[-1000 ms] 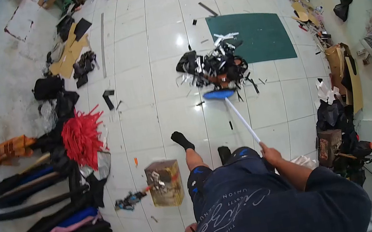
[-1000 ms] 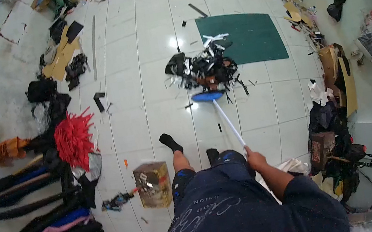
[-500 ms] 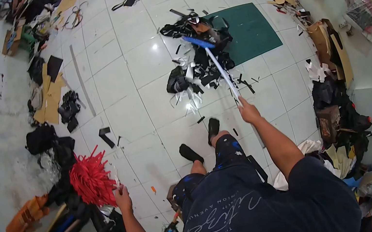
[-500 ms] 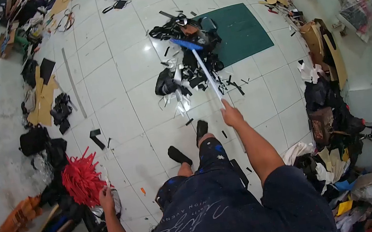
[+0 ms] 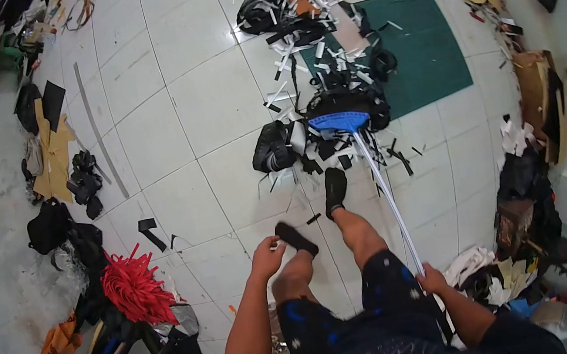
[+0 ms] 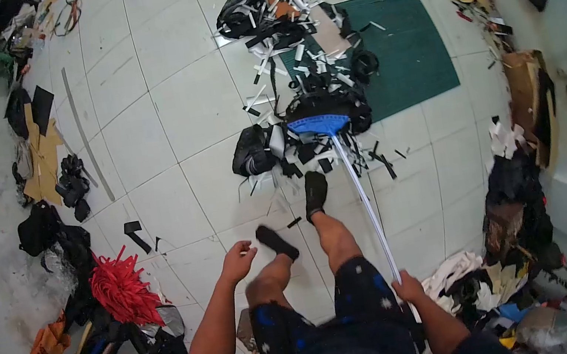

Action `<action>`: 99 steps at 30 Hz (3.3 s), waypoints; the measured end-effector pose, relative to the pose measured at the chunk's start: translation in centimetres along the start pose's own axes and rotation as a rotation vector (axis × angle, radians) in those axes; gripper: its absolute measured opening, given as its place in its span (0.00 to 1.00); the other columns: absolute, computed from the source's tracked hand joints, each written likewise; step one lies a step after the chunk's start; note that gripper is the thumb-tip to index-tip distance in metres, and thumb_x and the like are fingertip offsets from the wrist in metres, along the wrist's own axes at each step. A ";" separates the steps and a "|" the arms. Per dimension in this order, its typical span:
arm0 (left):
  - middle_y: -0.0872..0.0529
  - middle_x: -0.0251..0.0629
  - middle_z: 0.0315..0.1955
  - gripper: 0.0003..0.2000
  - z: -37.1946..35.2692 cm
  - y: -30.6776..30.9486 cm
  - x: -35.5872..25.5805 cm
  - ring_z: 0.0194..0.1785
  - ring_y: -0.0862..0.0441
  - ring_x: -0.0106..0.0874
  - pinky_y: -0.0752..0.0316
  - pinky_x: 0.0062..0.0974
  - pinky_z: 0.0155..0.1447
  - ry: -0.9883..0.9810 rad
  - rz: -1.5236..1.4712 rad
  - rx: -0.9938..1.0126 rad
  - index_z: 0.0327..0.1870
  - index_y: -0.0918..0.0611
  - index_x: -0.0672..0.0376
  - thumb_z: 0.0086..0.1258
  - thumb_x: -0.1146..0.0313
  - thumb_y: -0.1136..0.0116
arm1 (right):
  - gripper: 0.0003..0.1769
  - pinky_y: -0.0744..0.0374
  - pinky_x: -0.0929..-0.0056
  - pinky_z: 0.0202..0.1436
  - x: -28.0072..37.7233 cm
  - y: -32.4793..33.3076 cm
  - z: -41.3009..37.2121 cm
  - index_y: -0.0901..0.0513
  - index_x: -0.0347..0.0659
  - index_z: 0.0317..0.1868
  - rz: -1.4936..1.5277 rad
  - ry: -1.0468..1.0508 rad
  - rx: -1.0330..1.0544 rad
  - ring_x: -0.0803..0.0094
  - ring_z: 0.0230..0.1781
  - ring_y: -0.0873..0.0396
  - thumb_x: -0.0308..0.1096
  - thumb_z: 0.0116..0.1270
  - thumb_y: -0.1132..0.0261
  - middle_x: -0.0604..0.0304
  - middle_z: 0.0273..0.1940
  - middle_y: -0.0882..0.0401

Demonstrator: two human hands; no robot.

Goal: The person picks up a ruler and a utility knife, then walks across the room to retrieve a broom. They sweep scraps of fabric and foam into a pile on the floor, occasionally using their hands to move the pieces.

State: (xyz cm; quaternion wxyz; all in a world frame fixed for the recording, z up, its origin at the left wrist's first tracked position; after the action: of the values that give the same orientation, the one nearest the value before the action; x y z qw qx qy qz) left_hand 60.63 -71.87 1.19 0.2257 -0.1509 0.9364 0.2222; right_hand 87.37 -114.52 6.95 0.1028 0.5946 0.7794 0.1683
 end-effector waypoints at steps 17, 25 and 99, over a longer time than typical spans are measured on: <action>0.17 0.49 0.28 0.15 49.1 -5.2 -3.7 0.34 0.19 0.47 0.27 0.42 0.42 -0.223 0.738 -0.331 0.47 0.26 0.57 0.65 0.59 0.52 | 0.14 0.30 0.63 0.36 -1.4 -6.2 3.9 0.29 0.36 0.35 0.417 -0.521 0.067 0.55 0.33 0.27 0.40 0.60 0.44 0.47 0.30 0.26; 0.28 0.45 0.48 0.21 45.2 -5.2 -1.9 0.48 0.25 0.43 0.27 0.36 0.46 -0.491 0.742 -0.345 0.49 0.28 0.55 0.52 0.71 0.39 | 0.13 0.31 0.66 0.33 -0.5 -5.8 3.4 0.28 0.37 0.33 0.454 -0.594 0.058 0.61 0.30 0.29 0.40 0.61 0.44 0.52 0.28 0.27; 0.37 0.52 0.52 0.24 -29.4 -30.0 56.7 0.53 0.32 0.51 0.34 0.46 0.54 0.910 -0.431 -0.631 0.53 0.37 0.67 0.59 0.67 0.41 | 0.24 0.30 0.68 0.32 -24.0 -7.8 -7.3 0.26 0.35 0.33 -0.208 0.232 -0.248 0.68 0.27 0.27 0.53 0.65 0.47 0.56 0.23 0.26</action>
State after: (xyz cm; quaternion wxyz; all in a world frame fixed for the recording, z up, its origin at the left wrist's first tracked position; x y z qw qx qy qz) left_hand 13.29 -122.14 -13.50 -0.2144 -0.4774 0.7761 0.3518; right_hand 84.33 -140.50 9.77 0.1013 0.4703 0.8166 0.3189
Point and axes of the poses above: each hand's wrist, its own z-axis towards the middle knuckle, its own y-axis out of the back of the hand, x = y × z, the point moved 2 cm from there along z, towards the middle knuckle
